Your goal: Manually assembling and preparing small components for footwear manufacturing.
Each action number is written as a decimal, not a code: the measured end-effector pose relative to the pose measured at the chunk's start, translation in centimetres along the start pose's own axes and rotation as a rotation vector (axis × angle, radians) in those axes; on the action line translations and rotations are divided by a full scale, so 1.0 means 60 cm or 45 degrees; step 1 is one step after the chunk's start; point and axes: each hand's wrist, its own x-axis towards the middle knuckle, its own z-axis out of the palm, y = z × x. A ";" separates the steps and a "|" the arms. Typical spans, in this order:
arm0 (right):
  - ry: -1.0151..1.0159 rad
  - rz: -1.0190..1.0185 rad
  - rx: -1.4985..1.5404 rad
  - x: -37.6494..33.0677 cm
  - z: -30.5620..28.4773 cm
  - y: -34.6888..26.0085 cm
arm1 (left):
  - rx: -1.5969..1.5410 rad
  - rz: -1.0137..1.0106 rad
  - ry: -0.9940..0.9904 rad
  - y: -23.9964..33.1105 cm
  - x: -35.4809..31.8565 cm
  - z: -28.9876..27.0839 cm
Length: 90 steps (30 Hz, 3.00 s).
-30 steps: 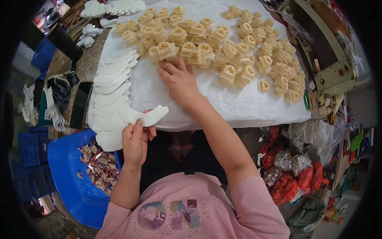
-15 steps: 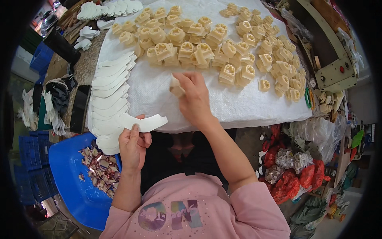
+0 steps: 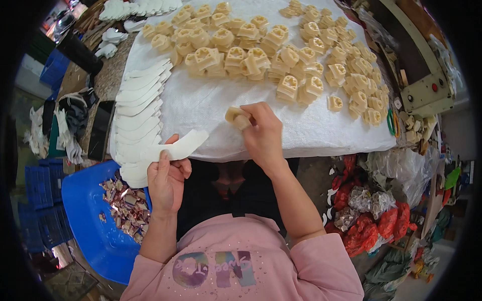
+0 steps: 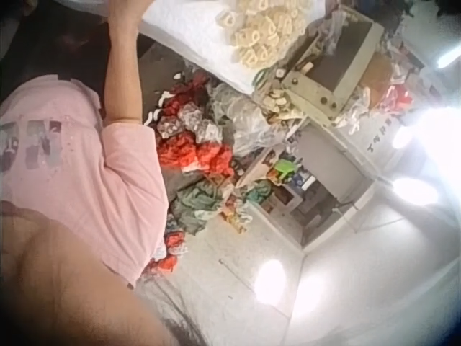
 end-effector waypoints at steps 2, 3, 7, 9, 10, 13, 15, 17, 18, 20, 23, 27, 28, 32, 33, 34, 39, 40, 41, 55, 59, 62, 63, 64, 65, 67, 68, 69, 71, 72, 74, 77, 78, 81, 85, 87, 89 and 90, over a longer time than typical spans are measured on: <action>0.019 0.074 0.672 -0.025 -0.020 -0.052 | 0.044 0.018 0.013 -0.002 -0.004 -0.002; 0.032 -0.054 0.742 -0.037 -0.023 -0.071 | 0.059 0.024 0.048 -0.004 -0.006 0.002; -0.007 -0.461 0.734 -0.065 -0.002 -0.099 | 0.094 0.093 0.037 -0.003 -0.017 0.024; 0.025 -0.576 0.707 -0.065 0.016 -0.102 | 0.068 0.064 0.018 0.011 -0.027 0.041; 0.104 -0.682 0.666 -0.065 0.023 -0.101 | 0.044 0.037 -0.001 0.014 -0.032 0.046; 0.183 -0.845 0.594 -0.071 0.031 -0.098 | 0.035 0.060 -0.103 0.015 -0.043 0.043; 0.186 -0.916 0.562 -0.076 0.034 -0.092 | 0.083 0.056 -0.093 0.015 -0.049 0.039; 0.205 -0.918 0.560 -0.075 0.034 -0.096 | 0.128 0.045 -0.092 0.014 -0.051 0.041; 0.222 -0.921 0.558 -0.074 0.033 -0.098 | 0.156 0.084 -0.091 0.016 -0.052 0.047; 0.219 -0.924 0.549 -0.073 0.030 -0.099 | 0.183 0.121 -0.093 0.017 -0.054 0.051; 0.201 -0.916 0.518 -0.071 0.025 -0.098 | 0.154 0.102 -0.117 0.015 -0.053 0.053; 0.250 -0.955 0.437 -0.071 0.036 -0.082 | 0.221 0.150 -0.026 0.008 -0.057 0.062; 0.246 -0.954 0.439 -0.070 0.037 -0.084 | 0.306 0.195 -0.019 0.005 -0.059 0.062; 0.314 -0.979 0.320 -0.059 0.038 -0.088 | 0.553 0.373 -0.057 0.004 -0.052 0.050; 0.319 -0.983 0.311 -0.056 0.039 -0.089 | 0.570 0.377 -0.100 0.010 -0.050 0.051; 0.318 -0.983 0.312 -0.055 0.039 -0.089 | 0.587 0.380 -0.144 0.013 -0.048 0.052; 0.292 -0.947 0.163 -0.056 0.020 -0.090 | 0.760 0.538 0.088 0.021 -0.045 0.038; 0.292 -0.942 0.158 -0.058 0.013 -0.096 | 0.892 0.433 0.092 0.029 -0.049 0.032; 0.237 -0.919 0.015 -0.059 0.004 -0.107 | 0.930 0.519 0.142 0.029 -0.044 0.039; -0.232 -0.786 -0.294 -0.055 -0.011 -0.124 | 1.306 0.895 -0.004 0.005 -0.035 0.039; -0.199 -0.773 -0.117 -0.048 0.000 -0.103 | 1.269 0.806 -0.013 0.003 -0.042 0.043; -0.149 -0.744 0.081 -0.049 0.004 -0.094 | 1.011 0.538 -0.009 0.007 -0.041 0.023; -0.141 -0.721 0.201 -0.049 0.007 -0.093 | 0.891 0.574 -0.018 -0.004 -0.034 0.013; -0.144 -0.723 0.206 -0.050 0.008 -0.092 | 0.894 0.575 -0.013 -0.009 -0.030 0.010; -0.202 -0.684 0.316 -0.051 0.006 -0.091 | 0.781 0.590 -0.048 -0.012 -0.026 0.010; -0.258 -0.638 0.424 -0.052 0.004 -0.085 | 0.667 0.600 -0.087 -0.013 -0.022 0.011; -0.292 -0.628 0.479 -0.052 0.004 -0.083 | 0.820 0.687 -0.122 -0.010 -0.021 0.014; -0.326 -0.617 0.533 -0.052 0.003 -0.081 | 0.972 0.772 -0.157 -0.007 -0.021 0.016; -0.366 -0.603 0.495 -0.056 -0.001 -0.082 | 1.095 0.852 -0.172 -0.004 -0.020 0.024; -0.404 -0.594 0.457 -0.057 -0.002 -0.083 | 1.219 0.935 -0.186 -0.003 -0.019 0.027; -0.418 -0.590 0.425 -0.060 -0.001 -0.084 | 1.260 1.034 -0.189 -0.004 -0.011 0.031; -0.481 -0.587 0.385 -0.064 -0.003 -0.086 | 1.271 1.051 -0.234 -0.007 -0.007 0.029; -0.531 -0.586 0.375 -0.065 -0.004 -0.086 | 1.258 0.999 -0.232 -0.010 -0.007 0.026; -0.531 -0.544 0.419 -0.070 -0.002 -0.082 | 1.224 0.929 -0.246 -0.008 -0.011 0.025; -0.347 -0.538 0.539 -0.071 0.000 -0.071 | 1.224 1.011 -0.232 0.005 -0.013 0.032; -0.365 -0.812 0.281 -0.062 -0.001 -0.073 | 1.234 1.057 -0.205 0.001 -0.016 0.020; -0.398 -0.793 0.237 -0.056 -0.021 -0.098 | 1.304 1.118 -0.124 0.008 -0.015 0.004; -0.431 -0.769 0.188 -0.056 -0.029 -0.109 | 1.309 1.120 -0.116 0.012 -0.014 0.001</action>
